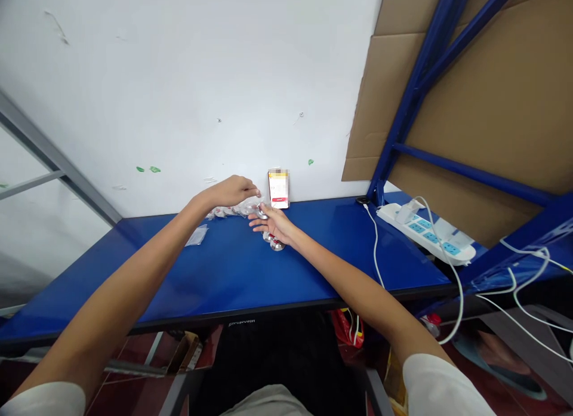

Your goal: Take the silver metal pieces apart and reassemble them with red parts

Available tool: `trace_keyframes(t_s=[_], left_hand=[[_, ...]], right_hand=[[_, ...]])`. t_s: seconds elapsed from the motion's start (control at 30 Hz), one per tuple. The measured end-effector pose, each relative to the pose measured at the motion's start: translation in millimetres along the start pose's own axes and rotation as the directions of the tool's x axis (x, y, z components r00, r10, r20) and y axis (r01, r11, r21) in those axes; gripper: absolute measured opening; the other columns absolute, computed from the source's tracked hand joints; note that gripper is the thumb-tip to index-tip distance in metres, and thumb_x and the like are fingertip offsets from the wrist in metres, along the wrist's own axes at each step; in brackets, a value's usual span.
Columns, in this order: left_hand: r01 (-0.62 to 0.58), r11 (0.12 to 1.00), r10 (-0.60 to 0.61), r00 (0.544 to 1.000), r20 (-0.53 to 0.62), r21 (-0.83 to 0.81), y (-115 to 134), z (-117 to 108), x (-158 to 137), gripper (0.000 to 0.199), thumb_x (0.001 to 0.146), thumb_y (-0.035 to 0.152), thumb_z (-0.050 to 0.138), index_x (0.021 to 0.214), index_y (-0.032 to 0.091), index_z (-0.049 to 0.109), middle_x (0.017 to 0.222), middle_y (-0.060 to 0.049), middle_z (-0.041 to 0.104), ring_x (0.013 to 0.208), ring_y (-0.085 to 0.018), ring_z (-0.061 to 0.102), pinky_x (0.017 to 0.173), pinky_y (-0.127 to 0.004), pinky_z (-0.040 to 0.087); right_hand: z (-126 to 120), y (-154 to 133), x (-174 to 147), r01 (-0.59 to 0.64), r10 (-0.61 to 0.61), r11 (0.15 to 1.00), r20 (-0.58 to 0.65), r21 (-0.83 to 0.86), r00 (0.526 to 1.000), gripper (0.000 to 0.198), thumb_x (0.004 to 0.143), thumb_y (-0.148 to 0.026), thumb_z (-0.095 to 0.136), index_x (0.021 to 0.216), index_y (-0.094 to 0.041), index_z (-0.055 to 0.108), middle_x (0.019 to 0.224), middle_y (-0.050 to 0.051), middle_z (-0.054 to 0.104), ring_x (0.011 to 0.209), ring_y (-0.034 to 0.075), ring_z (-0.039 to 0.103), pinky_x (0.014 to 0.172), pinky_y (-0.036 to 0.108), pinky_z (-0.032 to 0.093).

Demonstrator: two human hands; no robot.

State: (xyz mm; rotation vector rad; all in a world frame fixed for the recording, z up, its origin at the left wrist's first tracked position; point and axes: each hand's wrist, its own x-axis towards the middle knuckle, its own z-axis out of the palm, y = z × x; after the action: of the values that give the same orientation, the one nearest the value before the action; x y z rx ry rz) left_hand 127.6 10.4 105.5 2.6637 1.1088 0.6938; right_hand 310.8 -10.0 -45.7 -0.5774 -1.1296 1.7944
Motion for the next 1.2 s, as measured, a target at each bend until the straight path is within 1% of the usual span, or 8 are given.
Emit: trace_keyframes(t_s=[0.13, 0.3, 0.6, 0.73, 0.8, 0.97, 1.1, 1.2], left_hand=[[0.085, 0.996, -0.085, 0.996, 0.025, 0.011, -4.5, -10.3, -2.0, 0.038, 0.099, 0.040, 0.056, 0.095, 0.020, 0.088, 0.086, -0.009, 0.078, 0.070, -0.020, 0.061, 0.069, -0.035, 0.042], [0.224, 0.973, -0.230, 0.967, -0.107, -0.064, -15.2, -32.9, -21.2, 0.045, 0.100, 0.044, 0.053, 0.095, 0.016, 0.088, 0.069, -0.007, 0.067, 0.069, -0.021, 0.059, 0.069, -0.035, 0.043], [0.514, 0.843, -0.531, 0.842, -0.093, -0.160, -74.9, -65.2, -128.0, 0.046, 0.093, 0.058, 0.059, 0.099, 0.019, 0.083, 0.062, -0.004, 0.061, 0.067, -0.022, 0.061, 0.072, -0.035, 0.054], [0.654, 0.747, -0.659, 0.752, 0.000, 0.122, -119.8, -42.6, -175.3, 0.046, 0.082, 0.065, 0.062, 0.087, 0.022, 0.078, 0.076, -0.007, 0.072, 0.082, -0.029, 0.070, 0.074, -0.034, 0.054], [0.684, 0.675, -0.696, 0.715, -0.069, 0.277, -131.5, -31.3, -189.7, 0.054, 0.081, 0.067, 0.064, 0.101, 0.019, 0.078, 0.089, -0.012, 0.075, 0.093, -0.035, 0.073, 0.081, -0.038, 0.056], [0.635, 0.662, -0.530, 0.773, -0.350, 0.398, -105.7, -19.0, -184.2, 0.065, 0.099, 0.063, 0.050, 0.139, 0.014, 0.064, 0.124, -0.021, 0.066, 0.116, -0.041, 0.067, 0.102, -0.050, 0.053], [0.395, 0.915, -0.379, 0.912, -0.155, 0.089, -50.5, 5.6, -144.6, 0.050, 0.102, 0.058, 0.054, 0.131, 0.020, 0.070, 0.116, -0.012, 0.071, 0.103, -0.029, 0.069, 0.096, -0.042, 0.056], [0.165, 0.974, -0.179, 0.981, -0.075, -0.157, -17.0, 43.3, -111.6, 0.047, 0.102, 0.052, 0.063, 0.139, 0.025, 0.067, 0.129, -0.012, 0.070, 0.102, -0.027, 0.070, 0.091, -0.041, 0.058]], right_hand=[[-2.1, -0.8, 0.6, 0.003, -0.003, 1.000, 0.023, 0.003, 1.000, 0.031, 0.111, -0.047, 0.060, 0.119, -0.018, 0.068, 0.102, 0.008, 0.080, 0.075, 0.014, 0.077, 0.065, 0.022, 0.066], [-6.3, -4.0, 2.3, 0.024, -0.024, 1.000, 0.006, -0.016, 1.000, 0.029, 0.111, -0.046, 0.061, 0.117, -0.019, 0.067, 0.103, 0.008, 0.081, 0.069, 0.013, 0.074, 0.060, 0.022, 0.064], [-12.4, -16.3, 0.2, 0.034, -0.042, 0.994, -0.071, -0.101, 0.997, 0.029, 0.110, -0.044, 0.063, 0.109, -0.016, 0.070, 0.093, 0.009, 0.080, 0.064, 0.013, 0.071, 0.058, 0.022, 0.062], [-11.3, -20.1, -2.1, 0.041, -0.053, 0.989, -0.082, -0.139, 0.995, 0.027, 0.111, -0.042, 0.061, 0.106, -0.016, 0.070, 0.093, 0.010, 0.080, 0.063, 0.013, 0.070, 0.057, 0.021, 0.060], [-11.1, -21.3, -2.6, 0.041, -0.055, 0.986, -0.080, -0.161, 0.995, 0.027, 0.110, -0.042, 0.061, 0.107, -0.016, 0.070, 0.092, 0.009, 0.080, 0.062, 0.013, 0.069, 0.056, 0.021, 0.059], [-10.7, -29.8, -5.1, 0.034, -0.035, 0.978, 0.003, -0.206, 0.999, 0.028, 0.110, -0.040, 0.057, 0.103, -0.016, 0.069, 0.088, 0.009, 0.079, 0.057, 0.013, 0.065, 0.052, 0.024, 0.057], [-11.6, -39.6, -8.5, -0.027, 0.044, 0.971, 0.067, -0.239, 0.997, 0.028, 0.111, -0.035, 0.052, 0.107, -0.013, 0.070, 0.101, 0.015, 0.083, 0.064, 0.016, 0.071, 0.057, 0.026, 0.062], [-15.2, -42.0, -9.8, -0.036, 0.072, 0.950, 0.107, -0.309, 0.992, 0.027, 0.108, -0.039, 0.064, 0.112, -0.013, 0.071, 0.107, 0.019, 0.083, 0.074, 0.020, 0.079, 0.062, 0.027, 0.066]])
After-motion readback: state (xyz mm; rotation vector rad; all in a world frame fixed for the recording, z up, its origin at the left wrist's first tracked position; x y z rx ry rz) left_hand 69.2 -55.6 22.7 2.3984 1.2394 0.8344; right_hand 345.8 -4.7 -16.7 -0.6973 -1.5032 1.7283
